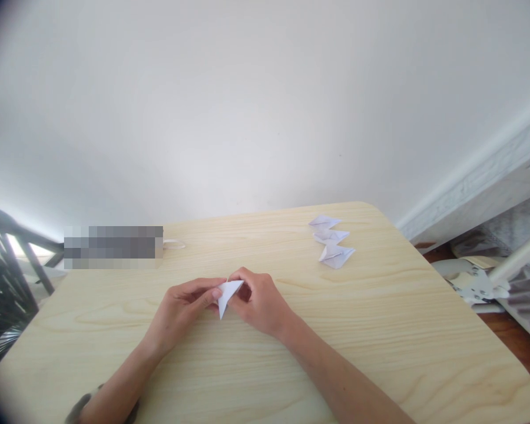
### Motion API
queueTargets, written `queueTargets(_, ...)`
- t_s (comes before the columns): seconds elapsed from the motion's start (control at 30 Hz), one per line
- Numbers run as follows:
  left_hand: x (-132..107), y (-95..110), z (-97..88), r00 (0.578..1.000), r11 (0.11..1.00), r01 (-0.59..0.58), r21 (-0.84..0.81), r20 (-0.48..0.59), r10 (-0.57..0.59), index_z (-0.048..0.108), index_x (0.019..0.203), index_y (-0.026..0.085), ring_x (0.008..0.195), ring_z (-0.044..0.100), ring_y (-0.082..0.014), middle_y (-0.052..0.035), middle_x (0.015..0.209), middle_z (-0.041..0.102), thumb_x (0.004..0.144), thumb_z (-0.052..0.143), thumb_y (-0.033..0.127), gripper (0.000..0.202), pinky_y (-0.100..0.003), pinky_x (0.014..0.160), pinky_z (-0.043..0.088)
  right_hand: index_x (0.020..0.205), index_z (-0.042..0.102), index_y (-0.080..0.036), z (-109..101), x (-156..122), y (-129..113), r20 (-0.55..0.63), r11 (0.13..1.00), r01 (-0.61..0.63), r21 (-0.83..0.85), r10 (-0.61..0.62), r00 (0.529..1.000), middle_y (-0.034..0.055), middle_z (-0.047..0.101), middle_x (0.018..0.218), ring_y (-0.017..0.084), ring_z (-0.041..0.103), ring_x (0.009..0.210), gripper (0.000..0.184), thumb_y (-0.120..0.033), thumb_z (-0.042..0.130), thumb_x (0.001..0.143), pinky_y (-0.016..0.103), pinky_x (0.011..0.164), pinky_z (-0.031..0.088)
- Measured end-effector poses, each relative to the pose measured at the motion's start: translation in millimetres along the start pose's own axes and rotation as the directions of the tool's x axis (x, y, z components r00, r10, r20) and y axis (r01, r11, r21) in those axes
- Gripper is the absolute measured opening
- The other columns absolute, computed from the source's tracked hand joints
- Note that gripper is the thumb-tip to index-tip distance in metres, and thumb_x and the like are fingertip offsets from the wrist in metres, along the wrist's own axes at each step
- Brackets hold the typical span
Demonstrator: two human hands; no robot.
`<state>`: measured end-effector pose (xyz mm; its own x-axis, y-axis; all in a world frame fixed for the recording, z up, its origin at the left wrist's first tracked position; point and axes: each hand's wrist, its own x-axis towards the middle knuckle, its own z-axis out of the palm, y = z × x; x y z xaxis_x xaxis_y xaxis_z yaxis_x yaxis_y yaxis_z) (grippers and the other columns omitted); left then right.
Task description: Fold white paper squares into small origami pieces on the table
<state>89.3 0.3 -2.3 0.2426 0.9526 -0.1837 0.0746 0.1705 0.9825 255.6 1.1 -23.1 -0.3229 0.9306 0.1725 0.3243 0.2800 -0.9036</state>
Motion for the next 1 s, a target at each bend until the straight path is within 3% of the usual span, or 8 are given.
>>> queueTargets(0.1, -1, -1, 0.5, 0.999, 0.999, 0.028, -0.015, -0.035, -0.029, 0.067, 0.092, 0.016, 0.074, 0.063, -0.0175, -0.003, 0.083, 0.07, 0.071, 0.063, 0.027, 0.025, -0.027, 0.07, 0.052, 0.08, 0.055, -0.018, 1, -1, 1, -0.052, 0.991, 0.064, -0.12, -0.07, 0.996, -0.0034, 0.052, 0.058, 0.007, 0.044, 0.048, 0.008, -0.022, 0.055, 0.074, 0.018, 0.046, 0.033)
queueTargets(0.2, -1, 3, 1.3, 0.999, 0.998, 0.05, -0.045, 0.016, -0.049, 0.061, 0.104, 0.016, 0.081, 0.063, -0.0186, -0.0032, 0.087, 0.07, 0.074, 0.059, 0.029, 0.033, -0.03, 0.077, 0.05, 0.077, 0.054, -0.018, 1, -2, 3, -0.1, 0.942, 0.173, -0.288, -0.21, 0.973, -0.0028, 0.053, 0.059, 0.008, 0.046, 0.049, 0.003, -0.02, 0.054, 0.074, 0.019, 0.048, 0.034)
queueTargets(0.33, -2, 12, 3.1, 0.988, 1.0, 0.028, 0.007, 0.15, -0.029, 0.063, 0.102, 0.012, 0.087, 0.061, -0.02, -0.0062, 0.093, 0.069, 0.081, 0.049, 0.033, 0.032, -0.029, 0.081, 0.047, 0.073, 0.052, -0.018, 1, -3, 1, -0.031, 0.818, 0.321, -0.477, -0.381, 0.924, -0.0008, 0.056, 0.061, 0.009, 0.049, 0.053, 0.007, -0.019, 0.049, 0.08, 0.02, 0.052, 0.034)
queueTargets(0.43, -3, 16, 3.3, 0.984, 0.999, 0.009, 0.053, 0.177, -0.018, 0.064, 0.1, 0.013, 0.087, 0.061, -0.0196, -0.0052, 0.091, 0.069, 0.081, 0.049, 0.032, 0.031, -0.026, 0.08, 0.046, 0.07, 0.05, -0.019, 1, -3, -1, 0.013, 0.763, 0.373, -0.528, -0.432, 0.902, -0.0002, 0.056, 0.061, 0.01, 0.05, 0.056, 0.013, -0.022, 0.047, 0.083, 0.022, 0.054, 0.034)
queueTargets(0.8, 2, 10, -0.2, 0.987, 0.998, 0.058, -0.036, 0.151, -0.052, 0.063, 0.097, 0.013, 0.081, 0.062, -0.0192, -0.0059, 0.087, 0.069, 0.075, 0.058, 0.03, 0.028, -0.027, 0.075, 0.046, 0.08, 0.049, -0.02, -1, -1, 2, -0.069, 0.893, 0.303, -0.333, -0.344, 0.937, 0.0, 0.054, 0.068, 0.01, 0.05, 0.058, 0.001, -0.021, 0.048, 0.081, 0.021, 0.055, 0.039)
queueTargets(1.0, 3, 0, -4.0, 0.993, 0.992, 0.112, -0.055, 0.05, -0.109, 0.061, 0.093, 0.013, 0.079, 0.063, -0.0186, -0.0056, 0.081, 0.071, 0.07, 0.064, 0.03, 0.029, -0.027, 0.073, 0.047, 0.094, 0.047, -0.02, -6, -1, 0, -0.036, 0.957, 0.228, -0.18, -0.238, 0.971, -0.0008, 0.05, 0.072, 0.01, 0.049, 0.06, 0.02, -0.012, 0.046, 0.075, 0.021, 0.058, 0.042)
